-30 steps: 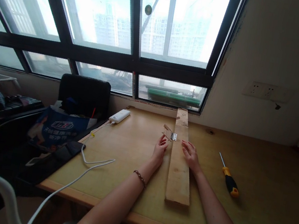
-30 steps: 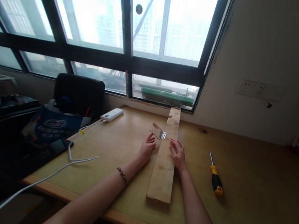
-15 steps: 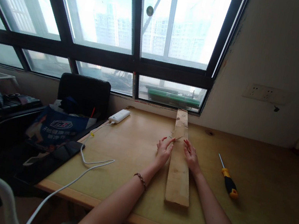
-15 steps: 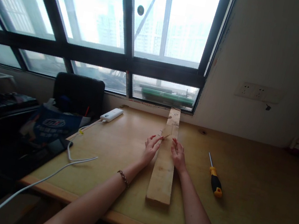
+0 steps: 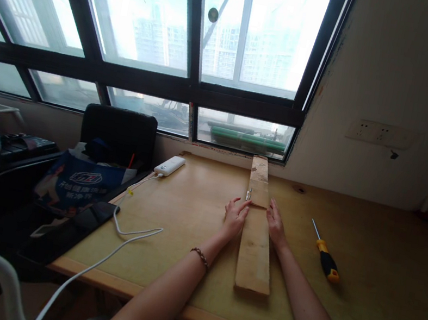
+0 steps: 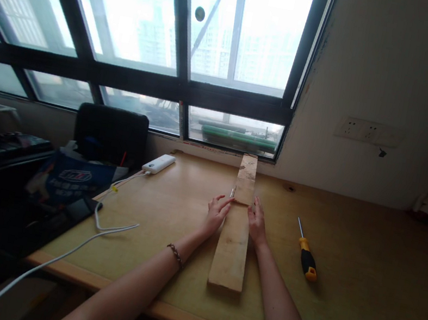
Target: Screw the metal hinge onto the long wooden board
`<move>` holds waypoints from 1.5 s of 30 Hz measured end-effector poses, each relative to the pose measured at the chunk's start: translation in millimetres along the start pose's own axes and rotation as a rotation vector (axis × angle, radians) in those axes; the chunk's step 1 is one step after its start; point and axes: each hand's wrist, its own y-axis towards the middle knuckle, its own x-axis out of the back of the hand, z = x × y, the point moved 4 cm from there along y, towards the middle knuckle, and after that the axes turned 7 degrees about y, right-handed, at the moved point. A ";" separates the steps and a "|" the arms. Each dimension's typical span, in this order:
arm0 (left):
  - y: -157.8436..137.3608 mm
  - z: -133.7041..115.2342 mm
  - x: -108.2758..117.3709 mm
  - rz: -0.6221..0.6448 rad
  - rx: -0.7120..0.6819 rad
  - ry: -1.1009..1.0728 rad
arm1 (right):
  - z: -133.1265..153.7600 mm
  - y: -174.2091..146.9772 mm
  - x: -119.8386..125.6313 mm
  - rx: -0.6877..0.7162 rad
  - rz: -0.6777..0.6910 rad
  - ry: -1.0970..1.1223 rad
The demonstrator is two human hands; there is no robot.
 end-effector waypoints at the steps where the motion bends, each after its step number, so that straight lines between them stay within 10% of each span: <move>1: -0.2 0.4 -0.5 0.004 -0.002 0.001 | 0.8 0.1 0.6 0.005 -0.005 -0.007; 25: 5.6 15.9 -3.2 0.061 0.169 -0.402 | -4.1 2.6 -1.3 0.038 0.048 0.010; 38: 3.1 11.3 -3.9 0.109 0.134 -0.232 | -0.2 1.2 -1.2 0.024 0.026 0.061; 45: 3.8 20.2 -8.3 0.098 0.450 -0.602 | 4.0 1.5 1.2 0.010 -0.029 0.056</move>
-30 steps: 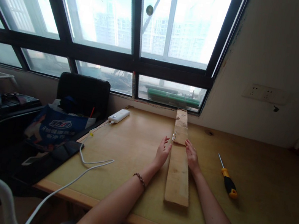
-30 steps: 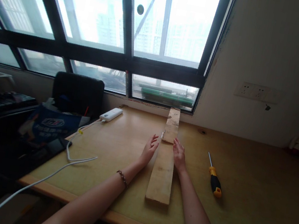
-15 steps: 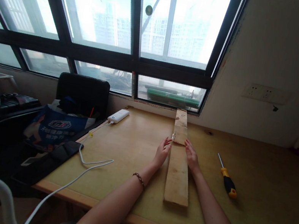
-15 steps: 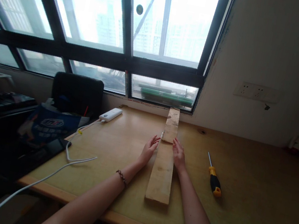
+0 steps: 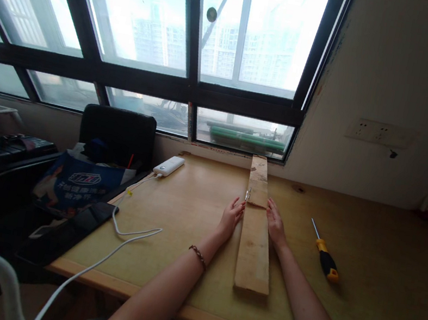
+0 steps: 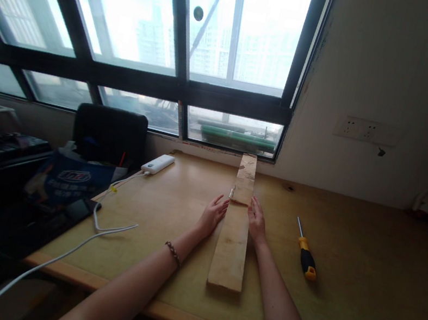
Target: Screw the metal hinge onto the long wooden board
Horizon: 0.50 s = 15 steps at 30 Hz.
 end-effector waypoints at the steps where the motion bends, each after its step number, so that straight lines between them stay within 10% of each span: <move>1: 0.2 0.3 0.1 0.005 0.043 -0.066 | 0.3 -0.1 -0.1 -0.002 -0.001 0.000; 15: -3.8 -5.4 -0.1 0.064 0.219 -0.373 | 0.1 -0.1 -0.9 -0.010 -0.002 -0.002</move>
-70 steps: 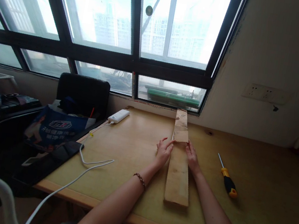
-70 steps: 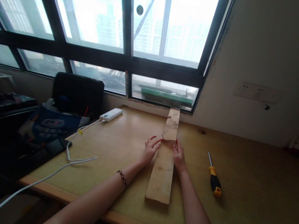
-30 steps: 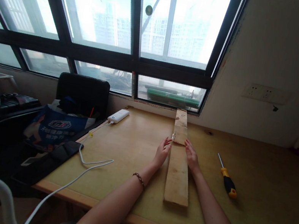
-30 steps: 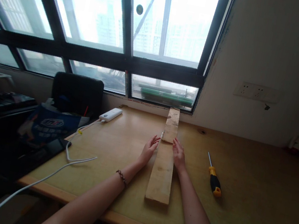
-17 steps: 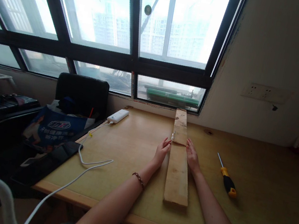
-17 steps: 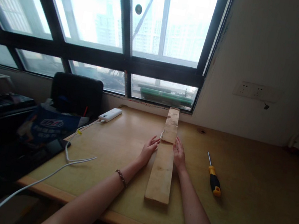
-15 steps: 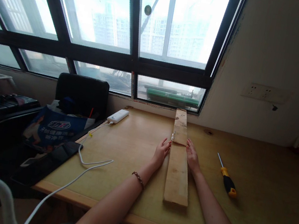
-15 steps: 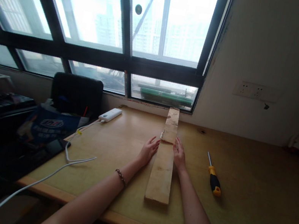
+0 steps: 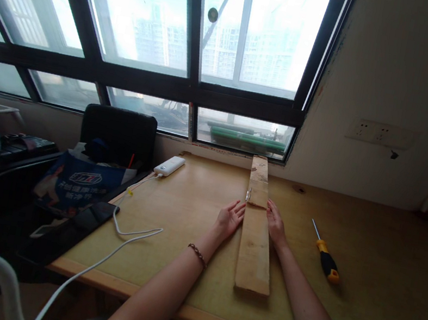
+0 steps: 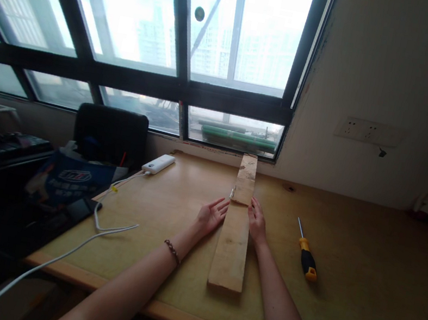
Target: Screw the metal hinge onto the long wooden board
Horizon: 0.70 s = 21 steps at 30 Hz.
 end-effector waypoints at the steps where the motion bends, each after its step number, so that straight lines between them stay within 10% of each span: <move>1: 0.4 0.3 0.4 -0.002 0.001 0.000 | -0.2 0.1 -0.1 0.001 0.000 0.004; 21: 1.5 -0.1 1.3 -0.079 -0.070 0.123 | 5.3 -1.3 -0.4 -0.016 -0.011 0.017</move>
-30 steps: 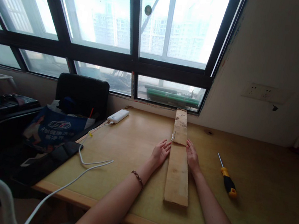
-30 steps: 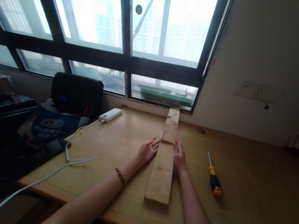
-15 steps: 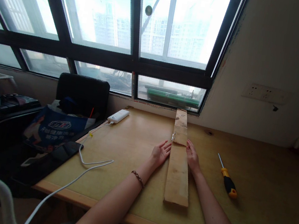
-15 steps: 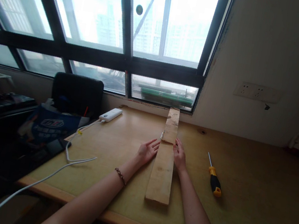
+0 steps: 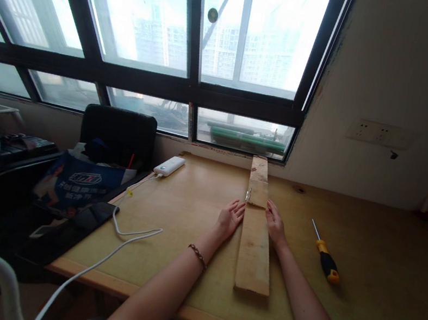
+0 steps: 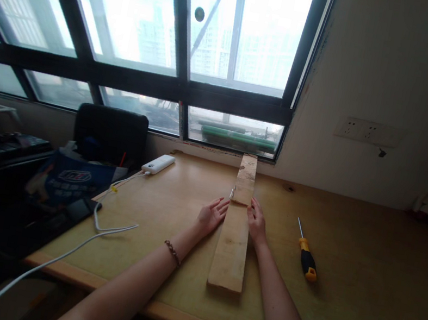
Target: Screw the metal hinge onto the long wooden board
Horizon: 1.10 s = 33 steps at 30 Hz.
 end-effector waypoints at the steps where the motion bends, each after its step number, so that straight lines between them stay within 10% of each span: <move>1: -2.6 -3.2 -1.0 -0.027 -0.073 0.070 | 1.4 -0.3 0.3 -0.002 -0.006 0.004; 10: -51.0 -25.9 -38.9 0.185 -0.585 0.726 | 10.8 -6.7 5.4 -0.046 -0.112 0.031; 33: -49.8 -19.2 -43.6 0.068 -0.427 0.707 | 43.4 -7.7 -4.1 0.146 0.101 -0.005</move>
